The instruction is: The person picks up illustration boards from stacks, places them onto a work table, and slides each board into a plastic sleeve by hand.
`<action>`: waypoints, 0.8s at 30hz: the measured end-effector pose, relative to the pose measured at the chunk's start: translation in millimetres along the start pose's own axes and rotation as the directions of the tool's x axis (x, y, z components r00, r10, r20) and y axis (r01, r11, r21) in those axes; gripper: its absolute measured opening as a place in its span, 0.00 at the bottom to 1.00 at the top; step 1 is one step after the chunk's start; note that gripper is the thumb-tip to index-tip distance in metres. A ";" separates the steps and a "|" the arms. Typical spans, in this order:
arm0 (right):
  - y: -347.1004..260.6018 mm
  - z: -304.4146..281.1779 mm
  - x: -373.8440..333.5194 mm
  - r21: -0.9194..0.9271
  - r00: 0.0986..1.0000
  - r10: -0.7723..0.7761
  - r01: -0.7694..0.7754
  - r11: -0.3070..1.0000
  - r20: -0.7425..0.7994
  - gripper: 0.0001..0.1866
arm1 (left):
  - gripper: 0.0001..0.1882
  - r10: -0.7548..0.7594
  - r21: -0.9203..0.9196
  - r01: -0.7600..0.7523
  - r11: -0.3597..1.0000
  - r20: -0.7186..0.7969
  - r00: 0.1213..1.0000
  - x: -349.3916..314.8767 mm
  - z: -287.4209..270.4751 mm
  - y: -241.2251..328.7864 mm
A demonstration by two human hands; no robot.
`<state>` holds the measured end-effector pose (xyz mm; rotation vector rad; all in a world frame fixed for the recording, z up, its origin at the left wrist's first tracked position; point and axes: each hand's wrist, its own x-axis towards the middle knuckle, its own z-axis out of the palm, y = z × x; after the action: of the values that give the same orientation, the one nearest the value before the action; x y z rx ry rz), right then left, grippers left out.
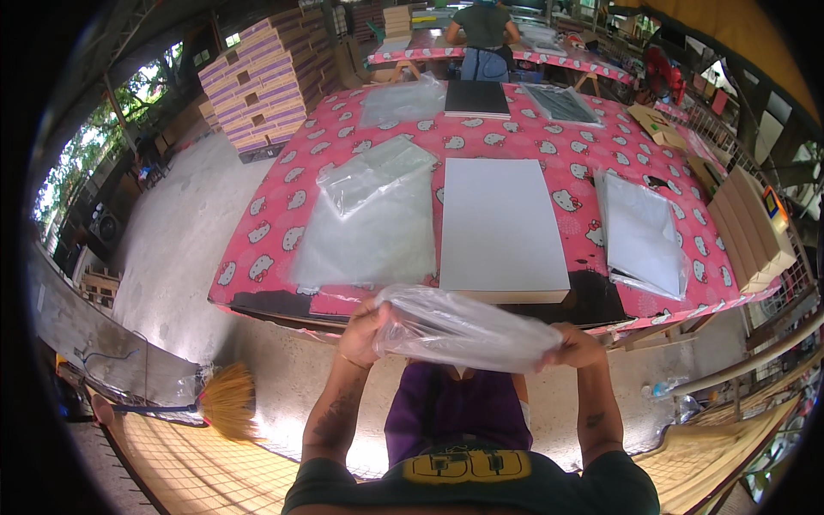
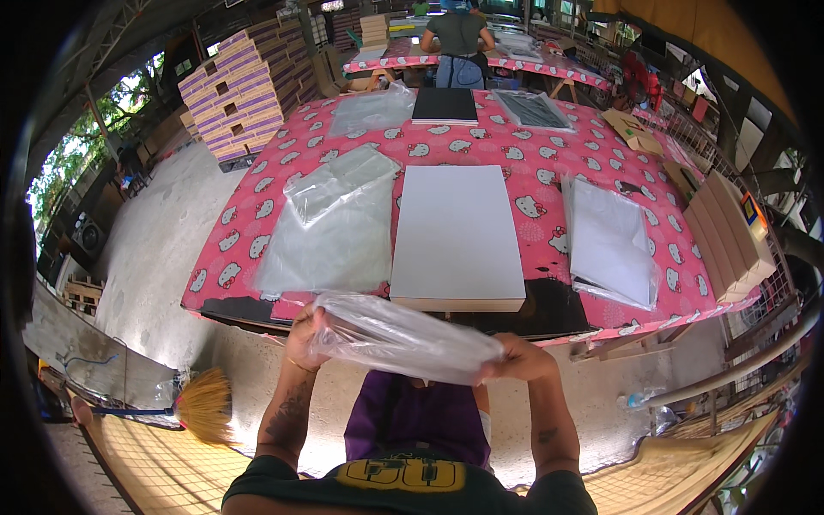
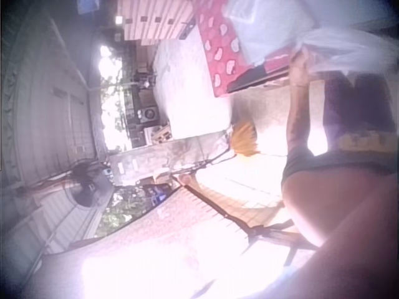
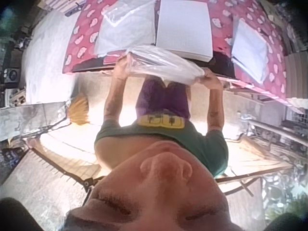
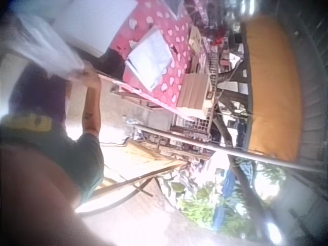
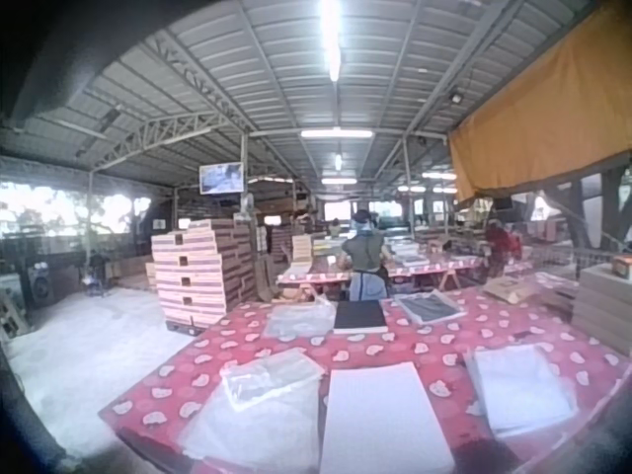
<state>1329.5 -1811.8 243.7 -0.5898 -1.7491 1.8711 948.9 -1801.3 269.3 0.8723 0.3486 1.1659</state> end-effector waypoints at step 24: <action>11.5 -0.2 -25.0 0.415 0.920 -0.037 0.212 0.885 -0.390 0.14 | 0.18 -0.127 -0.078 0.123 0.989 -0.043 0.991 10.0 -8.1 -10.8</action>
<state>1348.3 -1827.9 231.5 -0.5823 -1.0347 1.8390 954.6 -1790.2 257.9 0.7473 0.3907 1.0778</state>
